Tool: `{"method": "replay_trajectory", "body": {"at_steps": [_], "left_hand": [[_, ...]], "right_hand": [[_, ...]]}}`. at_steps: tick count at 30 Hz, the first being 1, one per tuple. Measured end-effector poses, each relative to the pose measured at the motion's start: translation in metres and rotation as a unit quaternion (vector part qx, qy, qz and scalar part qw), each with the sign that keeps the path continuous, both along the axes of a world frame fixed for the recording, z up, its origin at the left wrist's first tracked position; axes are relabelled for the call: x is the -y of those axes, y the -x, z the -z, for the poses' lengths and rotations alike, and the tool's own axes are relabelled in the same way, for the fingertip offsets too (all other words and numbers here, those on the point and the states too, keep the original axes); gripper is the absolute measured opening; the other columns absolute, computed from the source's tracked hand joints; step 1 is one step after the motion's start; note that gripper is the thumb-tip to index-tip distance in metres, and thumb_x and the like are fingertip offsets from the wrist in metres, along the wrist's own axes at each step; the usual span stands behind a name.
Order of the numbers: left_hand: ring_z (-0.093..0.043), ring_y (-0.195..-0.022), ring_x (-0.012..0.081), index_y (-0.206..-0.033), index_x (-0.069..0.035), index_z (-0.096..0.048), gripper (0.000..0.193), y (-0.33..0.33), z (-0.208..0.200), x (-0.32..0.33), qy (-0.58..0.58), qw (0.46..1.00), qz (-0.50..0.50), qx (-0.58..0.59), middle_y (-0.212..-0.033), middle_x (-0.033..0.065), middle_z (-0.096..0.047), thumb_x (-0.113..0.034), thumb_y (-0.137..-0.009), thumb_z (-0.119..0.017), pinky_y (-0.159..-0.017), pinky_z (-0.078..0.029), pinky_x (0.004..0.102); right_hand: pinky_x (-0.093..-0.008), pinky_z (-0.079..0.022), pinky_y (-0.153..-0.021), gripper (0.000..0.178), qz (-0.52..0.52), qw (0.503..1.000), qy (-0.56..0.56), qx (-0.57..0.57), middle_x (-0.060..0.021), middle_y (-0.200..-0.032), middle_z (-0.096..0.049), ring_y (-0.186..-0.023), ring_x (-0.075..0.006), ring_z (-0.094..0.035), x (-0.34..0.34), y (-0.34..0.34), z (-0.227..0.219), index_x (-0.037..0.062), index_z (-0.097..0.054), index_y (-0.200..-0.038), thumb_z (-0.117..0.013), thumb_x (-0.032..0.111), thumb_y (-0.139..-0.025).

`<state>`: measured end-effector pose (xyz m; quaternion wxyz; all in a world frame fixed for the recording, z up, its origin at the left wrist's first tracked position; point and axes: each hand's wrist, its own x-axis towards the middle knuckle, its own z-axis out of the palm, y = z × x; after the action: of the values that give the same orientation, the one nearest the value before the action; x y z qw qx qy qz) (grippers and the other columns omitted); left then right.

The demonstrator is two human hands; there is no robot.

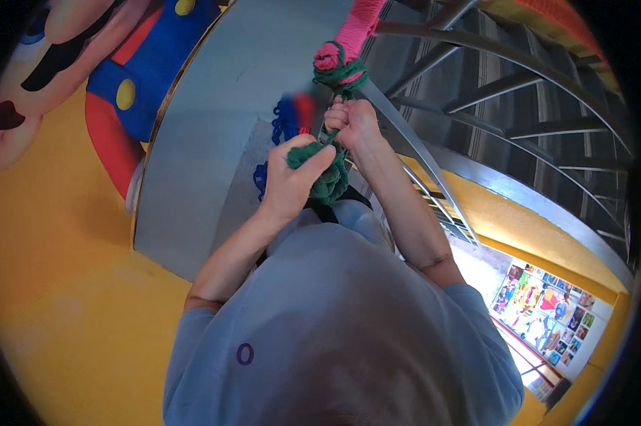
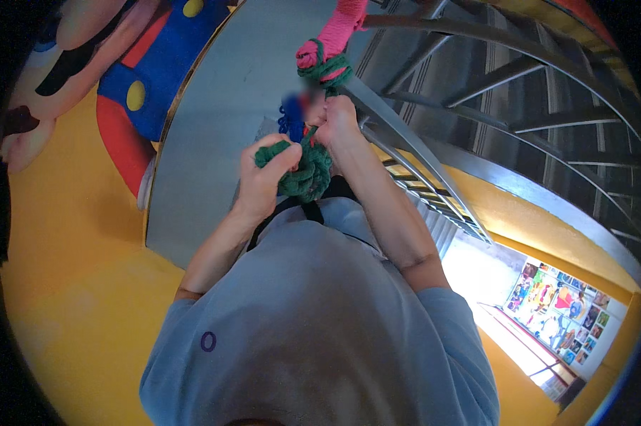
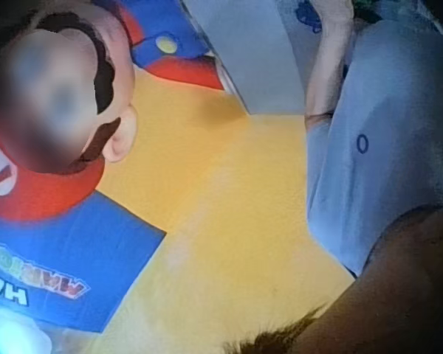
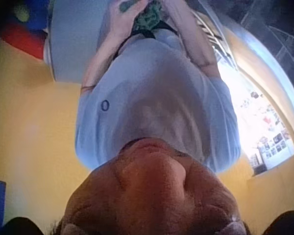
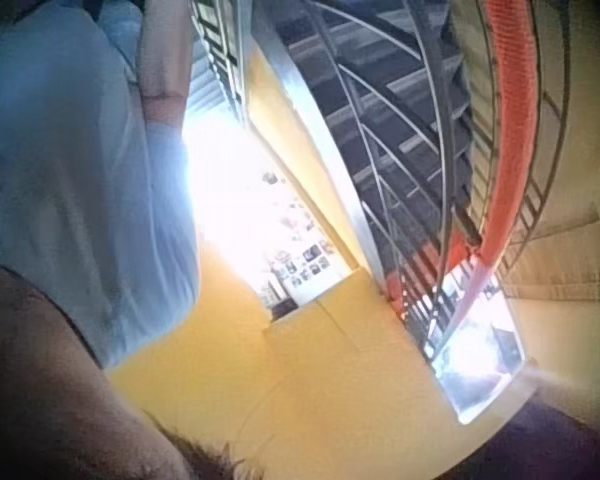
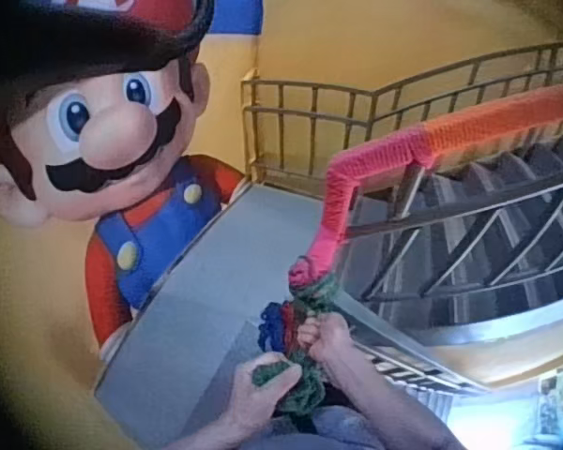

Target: The person stands on a spiral staircase and ties a green rope around a metal railing. They manipulate the rope with both hands to secure it to the railing, which already has pink and blue ropes attached.

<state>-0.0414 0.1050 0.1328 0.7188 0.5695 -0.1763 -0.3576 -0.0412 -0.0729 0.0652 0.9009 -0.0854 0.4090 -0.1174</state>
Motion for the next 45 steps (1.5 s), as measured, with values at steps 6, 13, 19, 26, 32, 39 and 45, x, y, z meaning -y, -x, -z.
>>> {"method": "replay_trajectory", "body": {"at_steps": [6, 13, 19, 26, 32, 39, 45], "left_hand": [[-0.047, -0.06, 0.0029, -0.069, -0.002, -0.055, 0.019, -0.001, -0.006, -0.003, 0.004, 1.0, 0.003, 0.027, -0.062, -0.0035, -0.052, -0.012, -0.083, -0.064, -0.053, -0.037, 0.021], [-0.048, -0.067, 0.0049, -0.073, 0.0, -0.055, 0.016, -0.039, -0.027, -0.008, -0.043, 0.987, 0.074, 0.133, -0.071, -0.0004, -0.055, -0.01, -0.081, -0.065, -0.059, -0.039, 0.0221], [-0.047, -0.068, 0.0062, -0.072, 0.001, -0.053, 0.017, -0.038, -0.013, -0.017, -0.047, 0.99, 0.073, 0.109, -0.073, 0.0005, -0.055, -0.008, -0.081, -0.063, -0.061, -0.038, 0.0229], [-0.048, -0.067, 0.0097, -0.07, 0.0, -0.054, 0.021, -0.05, 0.07, -0.025, -0.135, 0.984, 0.01, 0.115, -0.07, 0.0035, -0.053, -0.013, -0.083, -0.063, -0.062, -0.038, 0.026], [-0.047, -0.066, 0.0089, -0.072, -0.001, -0.055, 0.019, -0.075, 0.135, -0.019, -0.18, 0.946, 0.007, 0.268, -0.069, 0.0018, -0.053, -0.014, -0.082, -0.064, -0.06, -0.038, 0.027], [-0.05, -0.069, 0.0112, -0.075, 0.002, -0.054, 0.02, -0.026, 0.063, -0.03, -0.128, 0.951, 0.043, 0.279, -0.071, 0.0062, -0.053, -0.012, -0.077, -0.069, -0.063, -0.041, 0.0265], [-0.051, -0.073, 0.0119, -0.076, 0.002, -0.053, 0.016, 0.005, -0.024, 0.023, -0.045, 0.934, 0.127, 0.33, -0.078, 0.0065, -0.056, -0.008, -0.078, -0.066, -0.065, -0.041, 0.0249]], "right_hand": [[-0.0249, -0.015, -0.039, 0.014, -0.01, 1.0, 0.022, -0.019, 0.0021, -0.058, -0.027, -0.044, -0.0091, -0.021, -0.004, -0.001, -0.005, 0.0075, -0.041, -0.081, -0.03, 0.01, -0.09], [-0.0303, -0.044, -0.048, 0.023, -0.065, 0.989, 0.125, -0.038, -0.0075, -0.071, -0.05, -0.056, -0.0165, -0.052, -0.026, 0.014, -0.032, 0.001, -0.05, -0.088, -0.047, 0.023, -0.094], [-0.0291, -0.051, -0.05, 0.035, -0.047, 0.93, 0.361, -0.058, -0.0114, -0.071, -0.057, -0.057, -0.017, -0.059, 0.001, 0.026, 0.004, -0.0058, -0.054, -0.091, -0.059, 0.029, -0.09], [-0.0241, -0.041, -0.045, 0.018, 0.073, 0.914, 0.39, -0.079, -0.0074, -0.069, -0.056, -0.05, -0.0116, -0.048, -0.01, 0.019, 0.043, -0.0006, -0.056, -0.086, -0.055, 0.017, -0.092], [-0.0279, -0.037, -0.05, 0.011, 0.195, 0.921, 0.336, -0.025, -0.0051, -0.066, -0.052, -0.054, -0.0126, -0.045, -0.013, -0.012, 0.072, 0.0007, -0.055, -0.083, -0.054, 0.009, -0.09], [-0.0324, -0.037, -0.058, 0.009, 0.281, 0.947, 0.129, 0.088, -0.0049, -0.068, -0.045, -0.061, -0.0161, -0.042, 0.004, -0.031, 0.092, 0.004, -0.052, -0.081, -0.047, -0.001, -0.086], [-0.0311, -0.037, -0.058, 0.009, 0.245, 0.952, 0.063, 0.171, -0.004, -0.076, -0.049, -0.066, -0.0155, -0.044, 0.016, -0.037, 0.127, 0.0069, -0.052, -0.088, -0.05, -0.001, -0.084]]}}
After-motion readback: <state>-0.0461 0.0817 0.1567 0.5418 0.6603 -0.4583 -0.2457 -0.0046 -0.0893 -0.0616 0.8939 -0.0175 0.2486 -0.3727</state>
